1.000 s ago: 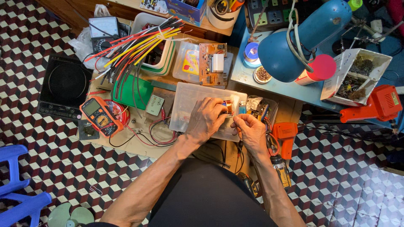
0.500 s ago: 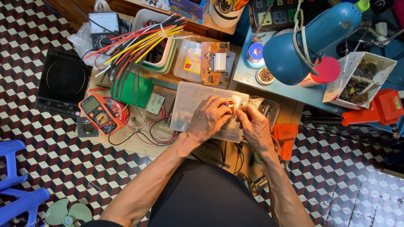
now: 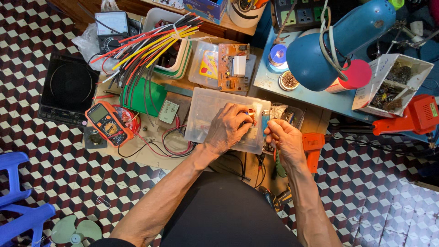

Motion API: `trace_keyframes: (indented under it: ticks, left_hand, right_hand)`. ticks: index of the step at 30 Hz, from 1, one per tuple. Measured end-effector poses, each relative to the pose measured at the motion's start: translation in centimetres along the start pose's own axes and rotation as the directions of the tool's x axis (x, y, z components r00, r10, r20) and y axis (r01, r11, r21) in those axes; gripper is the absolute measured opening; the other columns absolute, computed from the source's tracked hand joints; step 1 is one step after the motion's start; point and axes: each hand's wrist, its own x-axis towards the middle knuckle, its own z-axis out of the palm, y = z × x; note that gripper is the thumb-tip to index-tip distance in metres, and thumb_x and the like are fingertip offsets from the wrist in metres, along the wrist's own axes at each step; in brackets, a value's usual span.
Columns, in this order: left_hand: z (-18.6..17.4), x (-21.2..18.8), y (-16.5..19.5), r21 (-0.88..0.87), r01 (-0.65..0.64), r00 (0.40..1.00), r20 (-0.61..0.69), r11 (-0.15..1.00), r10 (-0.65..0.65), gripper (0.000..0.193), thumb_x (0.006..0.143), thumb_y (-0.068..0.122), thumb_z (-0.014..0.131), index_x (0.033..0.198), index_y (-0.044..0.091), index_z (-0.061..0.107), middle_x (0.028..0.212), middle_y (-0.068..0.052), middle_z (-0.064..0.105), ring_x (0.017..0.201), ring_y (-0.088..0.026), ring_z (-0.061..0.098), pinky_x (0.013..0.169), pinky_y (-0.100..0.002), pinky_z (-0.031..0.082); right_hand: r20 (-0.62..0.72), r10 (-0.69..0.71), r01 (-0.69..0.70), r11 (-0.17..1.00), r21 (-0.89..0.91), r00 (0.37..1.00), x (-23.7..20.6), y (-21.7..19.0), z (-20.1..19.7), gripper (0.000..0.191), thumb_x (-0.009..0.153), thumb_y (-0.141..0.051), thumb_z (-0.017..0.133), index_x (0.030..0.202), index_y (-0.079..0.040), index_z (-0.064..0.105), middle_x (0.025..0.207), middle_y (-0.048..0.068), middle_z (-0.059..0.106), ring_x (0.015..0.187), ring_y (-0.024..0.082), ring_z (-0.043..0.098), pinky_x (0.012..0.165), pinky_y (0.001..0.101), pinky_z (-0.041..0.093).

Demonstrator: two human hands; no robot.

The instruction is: The person works at a cluttered electronics repair bench, holding a small transformer-like component and using pliers to pull wires and unwind copper windings from its core. They turn the component over, strip and reposition wires, and continue unwinding and adjusting the windings by hand and with pliers.

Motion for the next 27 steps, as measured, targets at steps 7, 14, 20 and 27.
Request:
trace_keyframes:
  ticks: [7,14,20,27]
  left_hand:
    - [-0.1,-0.1,0.2,-0.007,-0.003,1.0,-0.012,1.0,0.003,0.012,0.085,0.013,0.075,0.095,0.007,0.072,0.119,-0.007,0.067,0.112,-0.028,0.06,0.096,-0.038,0.052]
    - [0.3,-0.3,0.2,0.004,0.016,1.0,0.006,1.0,-0.016,0.013,0.085,0.014,0.075,0.096,0.008,0.074,0.118,-0.007,0.067,0.113,-0.027,0.06,0.098,-0.038,0.052]
    - [0.5,-0.2,0.3,-0.014,0.055,0.998,0.013,0.998,-0.055,0.011,0.087,0.016,0.076,0.094,0.007,0.075,0.118,-0.007,0.067,0.112,-0.025,0.06,0.098,-0.038,0.052]
    - [0.0,0.0,0.7,-0.031,0.08,0.997,0.025,0.996,-0.079,0.012,0.087,0.016,0.076,0.094,0.006,0.075,0.117,-0.008,0.067,0.112,-0.027,0.06,0.098,-0.039,0.051]
  right_hand:
    - [0.067,0.024,-0.037,0.979,0.201,0.997,-0.2,0.2,-0.4,0.015,0.101,-0.017,0.063,0.105,-0.003,0.066,0.085,0.006,0.069,0.064,0.01,0.061,0.051,0.018,0.046]
    - [0.115,0.016,-0.046,0.965,0.259,0.993,-0.7,0.3,-0.9,0.016,0.103,-0.017,0.061,0.106,-0.003,0.066,0.087,0.007,0.069,0.067,0.01,0.062,0.053,0.0181,0.048]
    - [0.153,-0.034,-0.011,0.958,0.286,0.988,-0.9,0.3,-1.3,0.016,0.103,-0.017,0.061,0.109,-0.003,0.065,0.089,0.007,0.07,0.069,0.01,0.062,0.054,0.0182,0.048]
    - [0.214,-0.122,0.049,0.948,0.316,0.969,-1.1,0.4,-1.8,0.014,0.103,-0.018,0.062,0.107,-0.005,0.065,0.095,0.006,0.07,0.074,0.01,0.063,0.059,0.0184,0.047]
